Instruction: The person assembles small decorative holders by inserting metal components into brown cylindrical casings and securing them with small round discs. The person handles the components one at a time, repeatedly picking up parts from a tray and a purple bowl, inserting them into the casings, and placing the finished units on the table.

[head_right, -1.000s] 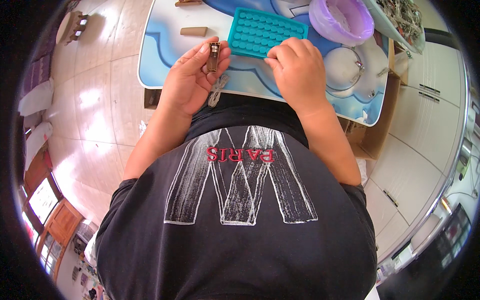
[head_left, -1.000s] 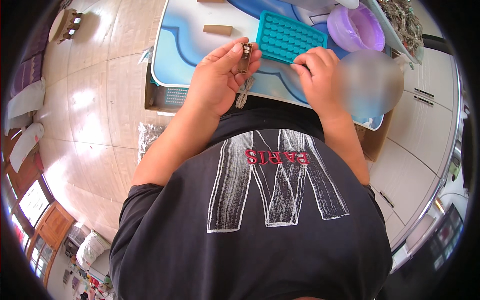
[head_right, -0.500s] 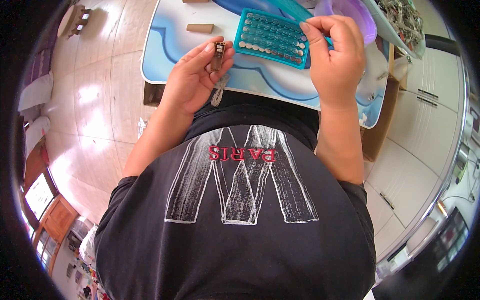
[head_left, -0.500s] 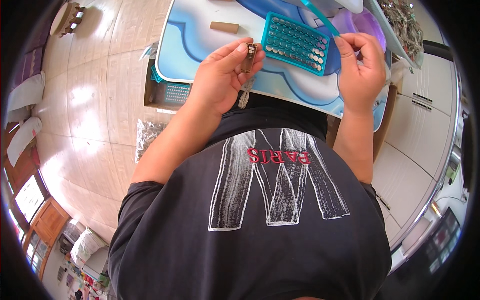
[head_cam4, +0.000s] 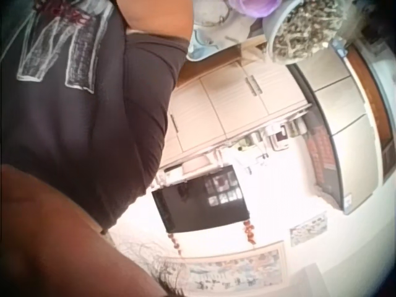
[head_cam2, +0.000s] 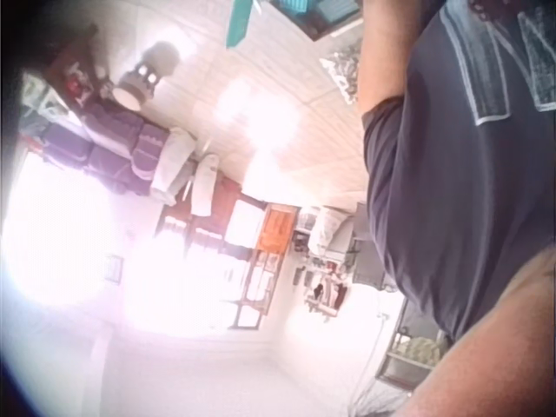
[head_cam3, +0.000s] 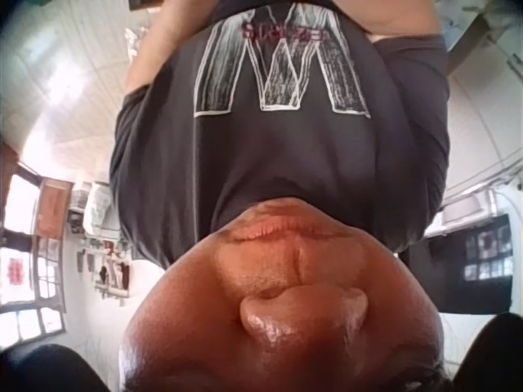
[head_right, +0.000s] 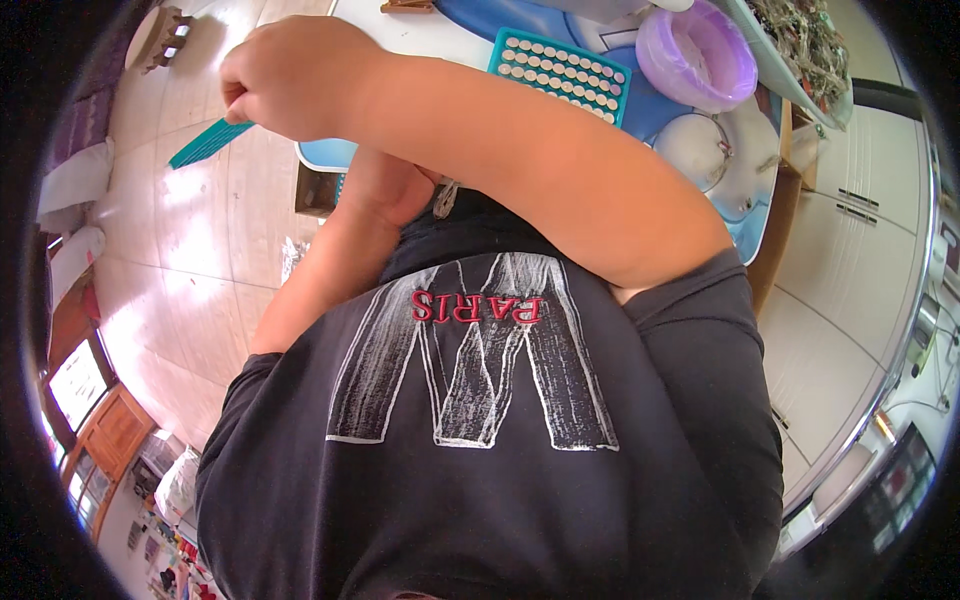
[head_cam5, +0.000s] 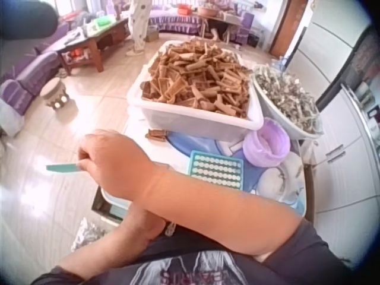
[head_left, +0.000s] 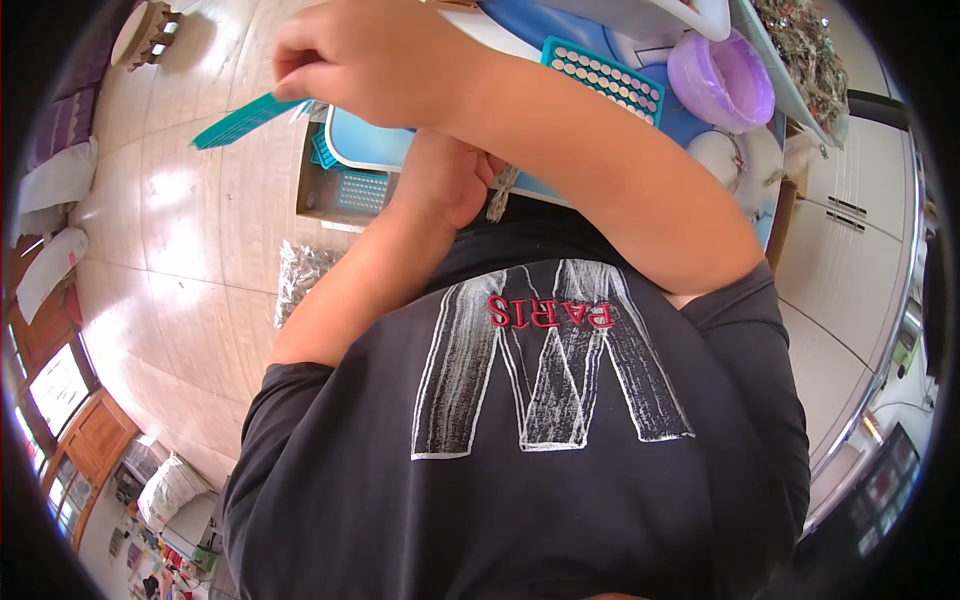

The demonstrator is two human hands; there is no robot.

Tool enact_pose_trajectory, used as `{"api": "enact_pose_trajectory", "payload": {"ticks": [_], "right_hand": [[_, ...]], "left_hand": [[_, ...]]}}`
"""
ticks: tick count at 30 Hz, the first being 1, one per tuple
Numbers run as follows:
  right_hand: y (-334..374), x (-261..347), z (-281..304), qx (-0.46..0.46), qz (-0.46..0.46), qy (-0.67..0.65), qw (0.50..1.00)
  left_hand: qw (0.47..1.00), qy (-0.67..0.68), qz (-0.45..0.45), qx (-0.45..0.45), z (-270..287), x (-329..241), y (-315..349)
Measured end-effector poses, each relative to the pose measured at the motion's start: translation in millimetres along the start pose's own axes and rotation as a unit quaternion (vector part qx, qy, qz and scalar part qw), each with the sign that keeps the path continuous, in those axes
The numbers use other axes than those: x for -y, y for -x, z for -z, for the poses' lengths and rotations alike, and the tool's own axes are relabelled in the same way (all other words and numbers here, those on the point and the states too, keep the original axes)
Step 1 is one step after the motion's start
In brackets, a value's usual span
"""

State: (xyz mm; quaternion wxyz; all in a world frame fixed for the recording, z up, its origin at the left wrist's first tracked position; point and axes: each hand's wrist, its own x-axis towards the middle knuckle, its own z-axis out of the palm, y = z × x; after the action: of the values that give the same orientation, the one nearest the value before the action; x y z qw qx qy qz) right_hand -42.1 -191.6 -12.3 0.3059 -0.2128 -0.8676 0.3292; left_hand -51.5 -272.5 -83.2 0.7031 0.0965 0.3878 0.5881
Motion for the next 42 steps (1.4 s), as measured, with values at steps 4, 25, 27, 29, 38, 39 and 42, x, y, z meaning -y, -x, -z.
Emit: {"api": "enact_pose_trajectory", "payload": {"ticks": [4,25,27,29,38,39,42], "right_hand": [[-25,-19,-20,-0.046,0.110,0.167,0.979],[182,-58,74,-0.195,-0.129,0.271,0.934],[178,-57,67,-0.197,-0.110,0.278,0.934],[167,-57,60,-0.202,-0.081,0.293,0.931],[151,-55,49,-0.149,-0.053,0.329,0.931],[150,-55,48,-0.159,-0.043,0.315,0.935],[148,-55,49,-0.203,-0.018,0.277,0.939]], "left_hand": [[1.000,0.011,0.007,0.004,3,3,-3],[0.998,-0.019,0.064,-0.006,-7,-5,0],[0.998,-0.026,0.063,-0.007,-7,-4,0],[0.998,-0.022,0.060,-0.006,-7,-4,0],[0.998,-0.008,0.058,0.009,-5,-4,1],[0.998,-0.006,0.059,0.009,-5,-4,0],[0.998,-0.002,0.060,0.010,-3,-3,-1]]}}
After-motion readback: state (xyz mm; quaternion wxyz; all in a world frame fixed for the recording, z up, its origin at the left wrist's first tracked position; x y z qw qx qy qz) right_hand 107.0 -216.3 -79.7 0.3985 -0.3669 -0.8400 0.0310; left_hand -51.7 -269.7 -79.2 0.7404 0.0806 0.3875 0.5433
